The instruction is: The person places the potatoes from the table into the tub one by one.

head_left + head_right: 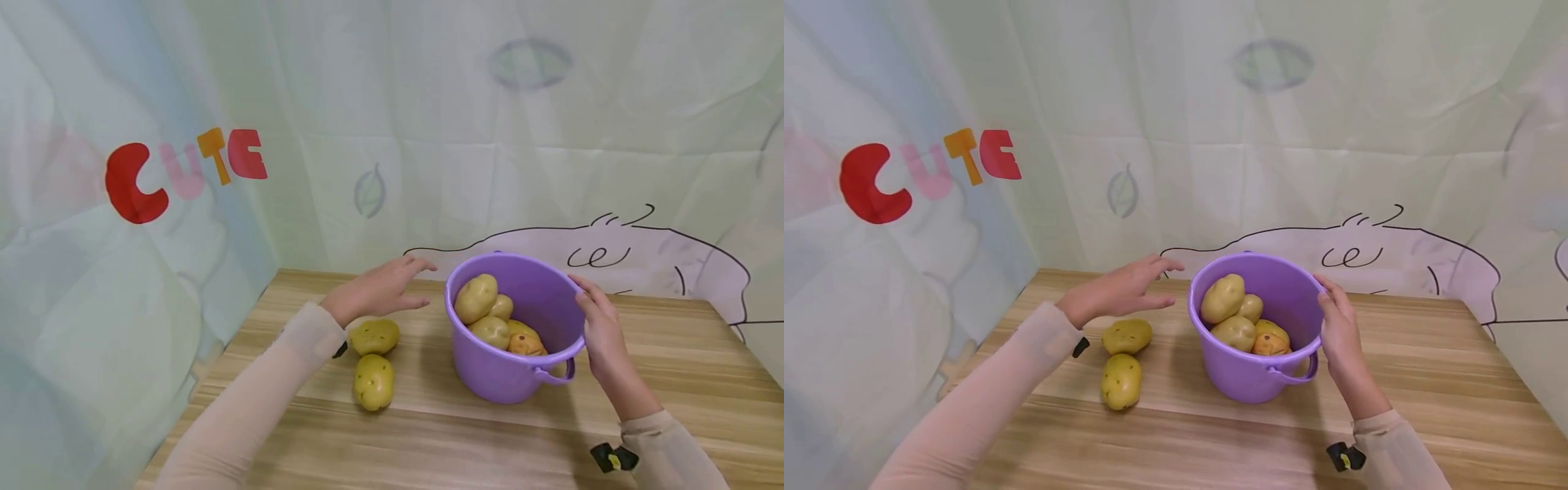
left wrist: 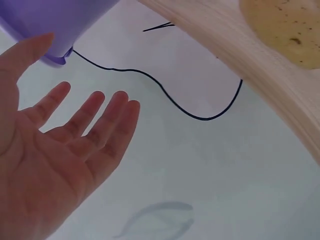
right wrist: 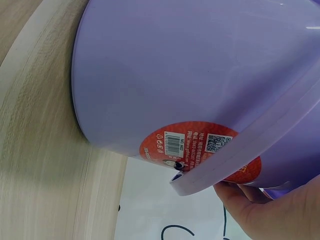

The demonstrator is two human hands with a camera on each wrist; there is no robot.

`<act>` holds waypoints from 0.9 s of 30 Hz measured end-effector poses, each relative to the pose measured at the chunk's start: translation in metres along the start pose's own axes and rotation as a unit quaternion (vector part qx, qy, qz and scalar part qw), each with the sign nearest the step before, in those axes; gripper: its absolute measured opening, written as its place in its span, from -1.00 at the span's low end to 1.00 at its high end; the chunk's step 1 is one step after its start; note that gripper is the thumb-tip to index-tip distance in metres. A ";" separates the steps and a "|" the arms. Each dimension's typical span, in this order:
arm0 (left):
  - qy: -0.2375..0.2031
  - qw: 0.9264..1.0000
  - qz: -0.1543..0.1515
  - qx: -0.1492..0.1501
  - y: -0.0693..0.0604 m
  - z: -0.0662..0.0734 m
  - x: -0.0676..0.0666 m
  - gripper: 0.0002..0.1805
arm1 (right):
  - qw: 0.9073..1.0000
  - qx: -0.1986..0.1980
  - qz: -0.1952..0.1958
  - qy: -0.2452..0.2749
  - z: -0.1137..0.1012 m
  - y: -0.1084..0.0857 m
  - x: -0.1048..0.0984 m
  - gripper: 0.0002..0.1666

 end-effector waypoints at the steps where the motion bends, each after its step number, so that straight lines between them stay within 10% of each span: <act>1: -0.004 1.000 -0.005 -0.005 -0.001 -0.002 0.002 -0.33 | 1.000 0.000 0.001 -0.001 0.000 0.000 0.000 -0.40; 27: 0.025 0.982 -0.109 -0.153 -0.008 -0.060 0.080 -0.29 | 1.000 0.002 0.001 0.006 -0.001 -0.001 0.000 -0.40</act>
Point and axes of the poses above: each hand's wrist, its own y-axis towards the middle knuckle, its own x-axis out of the palm, z = x × y, the point moved 7 cm from there along y, towards the middle knuckle, and after that the axes turned 10 degrees about -z, right-handed, at the moved point
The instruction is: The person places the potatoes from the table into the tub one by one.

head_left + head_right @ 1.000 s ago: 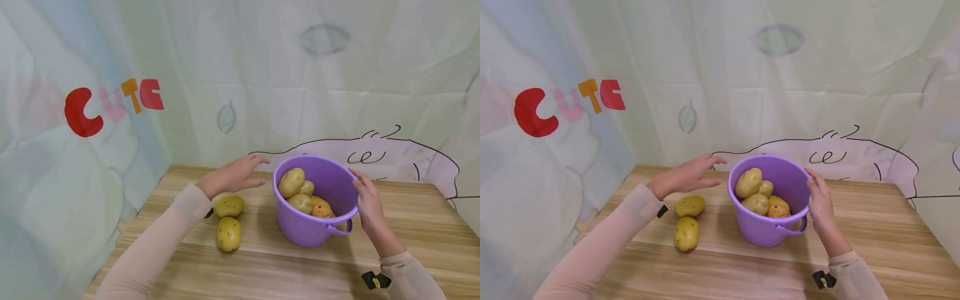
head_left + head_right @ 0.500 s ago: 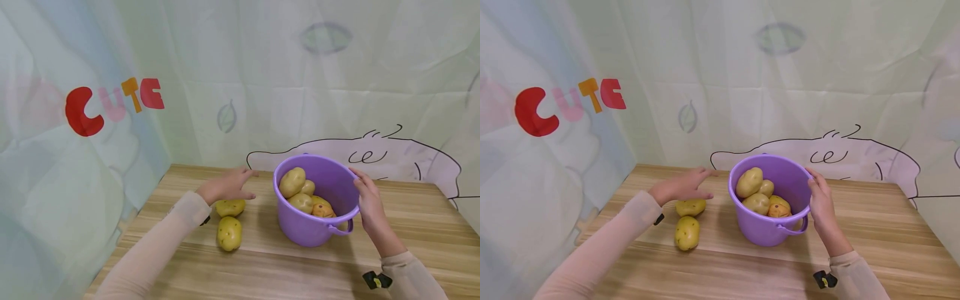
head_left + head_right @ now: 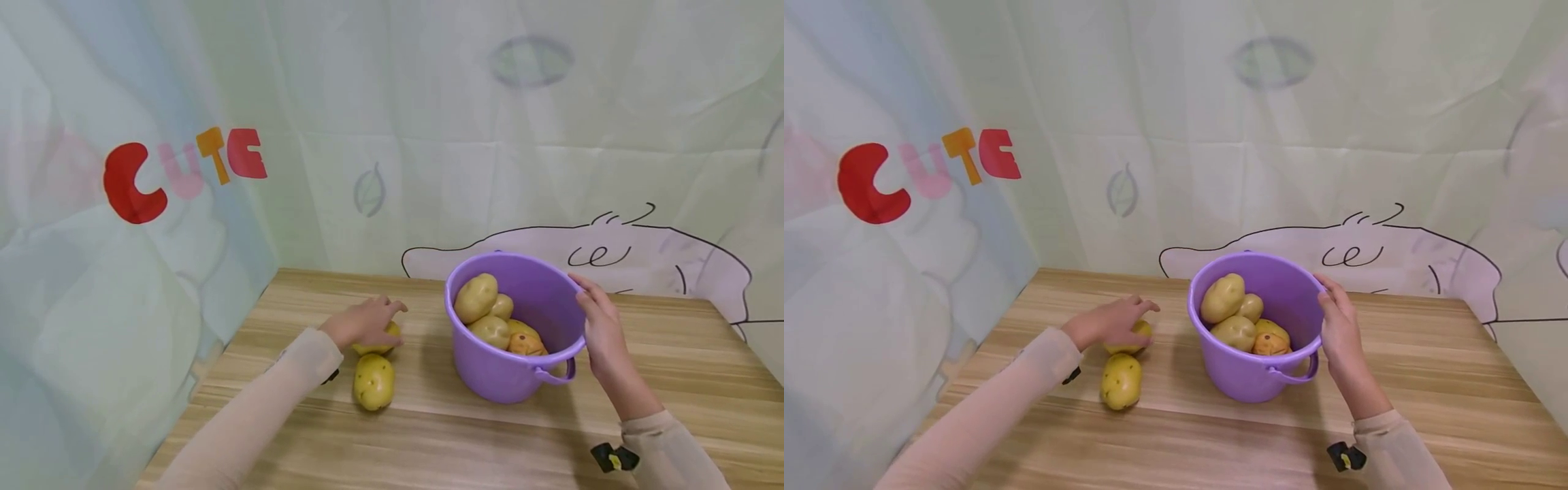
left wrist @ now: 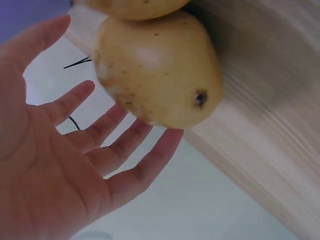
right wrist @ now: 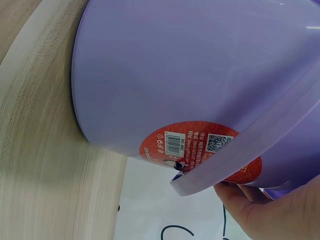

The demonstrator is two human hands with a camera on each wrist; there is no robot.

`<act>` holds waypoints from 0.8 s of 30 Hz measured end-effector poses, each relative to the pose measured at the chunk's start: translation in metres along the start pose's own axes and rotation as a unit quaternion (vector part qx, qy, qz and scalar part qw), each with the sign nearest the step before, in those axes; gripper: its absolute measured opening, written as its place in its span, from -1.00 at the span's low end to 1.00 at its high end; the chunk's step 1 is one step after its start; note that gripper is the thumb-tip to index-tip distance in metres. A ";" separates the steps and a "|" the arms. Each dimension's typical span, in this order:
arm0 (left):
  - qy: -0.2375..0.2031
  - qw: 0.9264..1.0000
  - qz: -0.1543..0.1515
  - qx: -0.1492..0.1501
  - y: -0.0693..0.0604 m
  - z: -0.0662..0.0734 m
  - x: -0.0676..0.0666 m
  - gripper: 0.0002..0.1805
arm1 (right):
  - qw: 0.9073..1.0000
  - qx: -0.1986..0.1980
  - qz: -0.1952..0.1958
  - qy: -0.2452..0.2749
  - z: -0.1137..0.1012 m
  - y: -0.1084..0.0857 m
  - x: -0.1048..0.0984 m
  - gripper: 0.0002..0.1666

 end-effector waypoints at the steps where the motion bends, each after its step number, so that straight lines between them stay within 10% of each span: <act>1: -0.002 1.000 0.000 -0.001 0.000 -0.001 0.001 -0.29 | 1.000 0.002 0.000 0.000 0.000 0.000 0.000 -0.40; 24: -0.039 0.999 -0.022 0.003 0.004 -0.020 0.020 -0.25 | 1.000 -0.002 -0.001 -0.002 0.000 0.000 0.000 -0.40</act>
Point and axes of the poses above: each hand's wrist, its own y-axis towards the middle knuckle, its own x-axis out of the palm, z = x × y, the point moved 7 cm from there along y, towards the middle knuckle, and after that the axes turned 10 degrees about -z, right-handed, at the moved point
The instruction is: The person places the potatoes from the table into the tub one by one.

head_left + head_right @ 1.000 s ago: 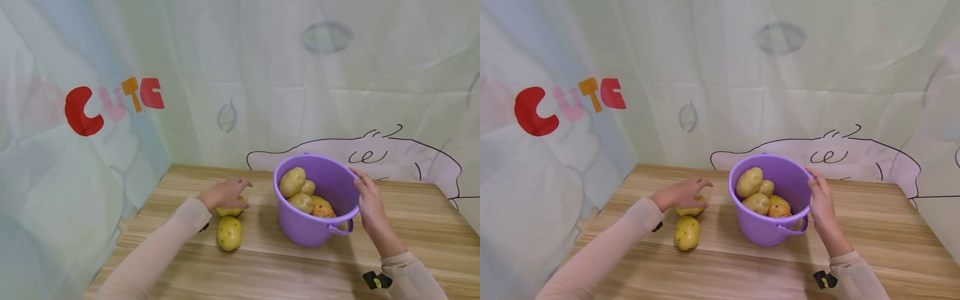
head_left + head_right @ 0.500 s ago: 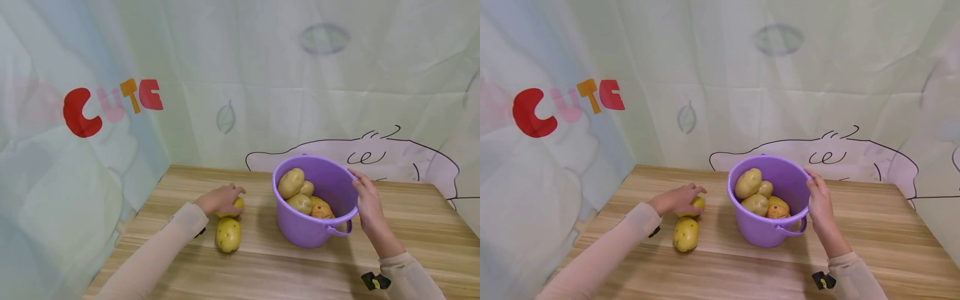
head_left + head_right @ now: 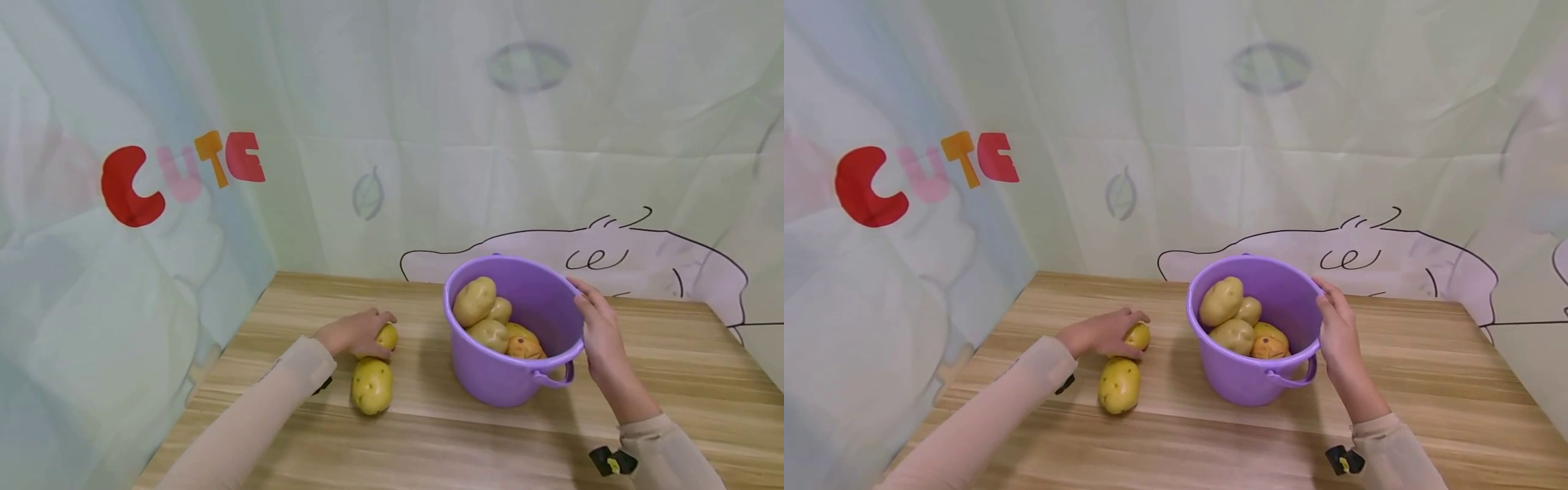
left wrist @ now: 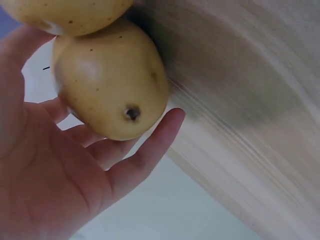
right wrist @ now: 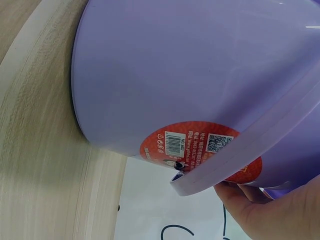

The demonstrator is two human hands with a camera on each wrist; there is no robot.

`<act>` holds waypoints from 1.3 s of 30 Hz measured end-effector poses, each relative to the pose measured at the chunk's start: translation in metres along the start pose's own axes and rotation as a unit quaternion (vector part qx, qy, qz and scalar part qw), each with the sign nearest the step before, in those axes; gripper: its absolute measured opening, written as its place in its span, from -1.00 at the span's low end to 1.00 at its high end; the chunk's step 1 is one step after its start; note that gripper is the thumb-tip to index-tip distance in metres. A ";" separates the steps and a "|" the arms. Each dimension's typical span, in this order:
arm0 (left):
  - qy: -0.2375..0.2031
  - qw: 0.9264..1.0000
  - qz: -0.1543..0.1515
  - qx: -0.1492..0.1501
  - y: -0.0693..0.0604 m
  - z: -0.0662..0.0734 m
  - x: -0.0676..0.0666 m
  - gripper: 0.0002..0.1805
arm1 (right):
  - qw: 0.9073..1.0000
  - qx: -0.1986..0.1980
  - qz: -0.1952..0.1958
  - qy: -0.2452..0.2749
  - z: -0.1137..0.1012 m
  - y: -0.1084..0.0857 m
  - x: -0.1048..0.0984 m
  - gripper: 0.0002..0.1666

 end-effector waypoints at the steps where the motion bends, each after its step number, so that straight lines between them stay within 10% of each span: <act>1: -0.003 1.000 0.000 0.001 0.000 0.000 0.001 -0.25 | 1.000 -0.002 -0.001 0.000 0.000 0.000 0.000 -0.41; 39: -0.025 0.999 0.015 0.013 -0.005 0.004 -0.011 -0.31 | 1.000 -0.003 0.001 -0.013 -0.001 0.000 -0.001 -0.40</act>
Point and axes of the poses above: each hand's wrist, its own y-axis towards the middle knuckle, its own x-axis out of the palm, z = x × y, the point moved 7 cm from there along y, towards the middle knuckle, and after that the axes turned 10 degrees about -z, right-handed, at the moved point
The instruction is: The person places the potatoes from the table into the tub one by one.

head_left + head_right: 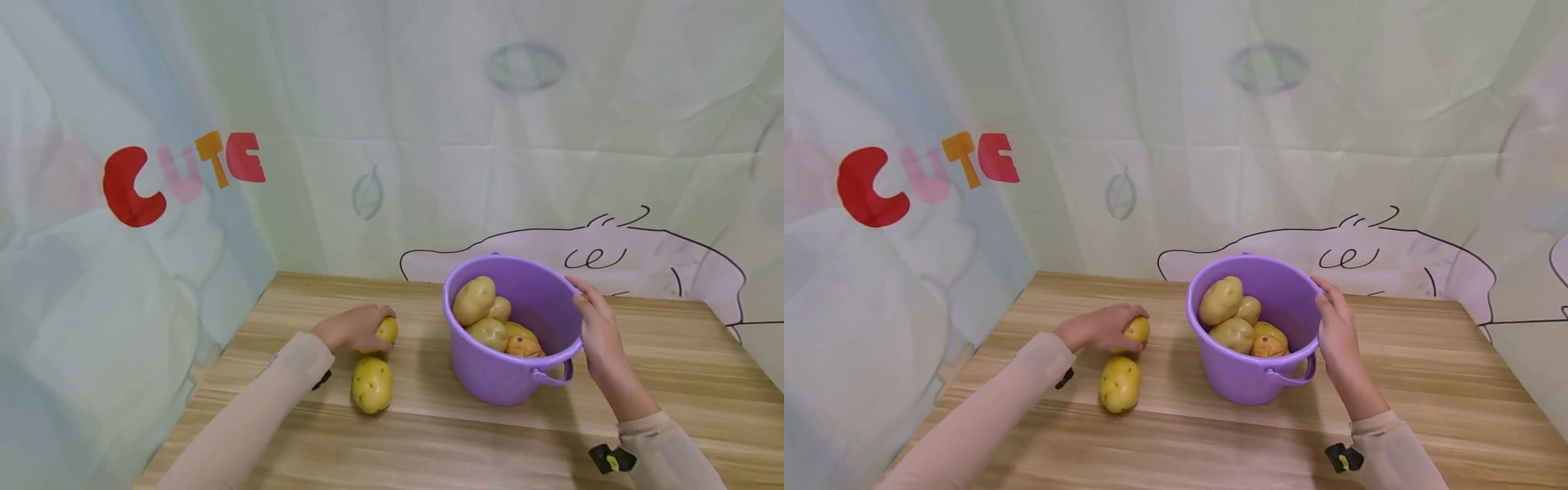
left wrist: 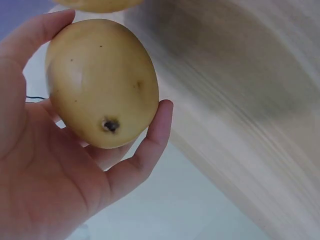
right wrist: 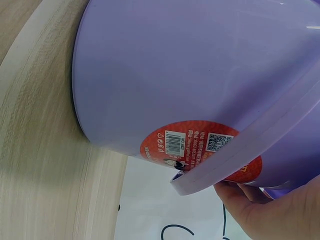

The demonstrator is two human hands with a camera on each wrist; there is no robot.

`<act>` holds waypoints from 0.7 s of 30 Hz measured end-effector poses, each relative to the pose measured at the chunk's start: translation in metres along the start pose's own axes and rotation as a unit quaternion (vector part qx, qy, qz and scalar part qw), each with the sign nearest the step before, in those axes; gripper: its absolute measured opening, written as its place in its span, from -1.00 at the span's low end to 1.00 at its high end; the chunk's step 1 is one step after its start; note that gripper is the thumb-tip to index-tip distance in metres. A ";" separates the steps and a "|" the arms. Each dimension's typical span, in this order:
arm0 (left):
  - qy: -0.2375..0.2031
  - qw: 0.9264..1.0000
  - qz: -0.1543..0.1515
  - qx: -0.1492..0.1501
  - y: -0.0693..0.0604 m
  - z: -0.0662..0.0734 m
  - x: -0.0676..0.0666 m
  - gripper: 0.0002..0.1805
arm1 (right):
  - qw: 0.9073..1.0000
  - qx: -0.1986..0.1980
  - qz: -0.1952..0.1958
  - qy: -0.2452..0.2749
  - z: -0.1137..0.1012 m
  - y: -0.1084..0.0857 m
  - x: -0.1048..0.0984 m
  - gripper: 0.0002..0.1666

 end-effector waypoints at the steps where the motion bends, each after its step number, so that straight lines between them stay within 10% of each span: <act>1: 0.000 1.000 0.003 0.000 0.000 0.000 -0.001 -0.31 | 1.000 0.000 0.000 0.000 0.000 0.000 0.000 -0.40; 21: -0.009 0.996 0.037 0.077 -0.021 0.022 -0.046 -0.28 | 1.000 -0.006 -0.003 0.006 -0.001 0.001 0.000 -0.40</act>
Point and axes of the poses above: each hand's wrist, its own y-axis towards the middle knuckle, its own x-axis out of the palm, z = x × y, the point moved 7 cm from there along y, towards the middle knuckle, and after that the axes turned 10 degrees about -z, right-handed, at the moved point
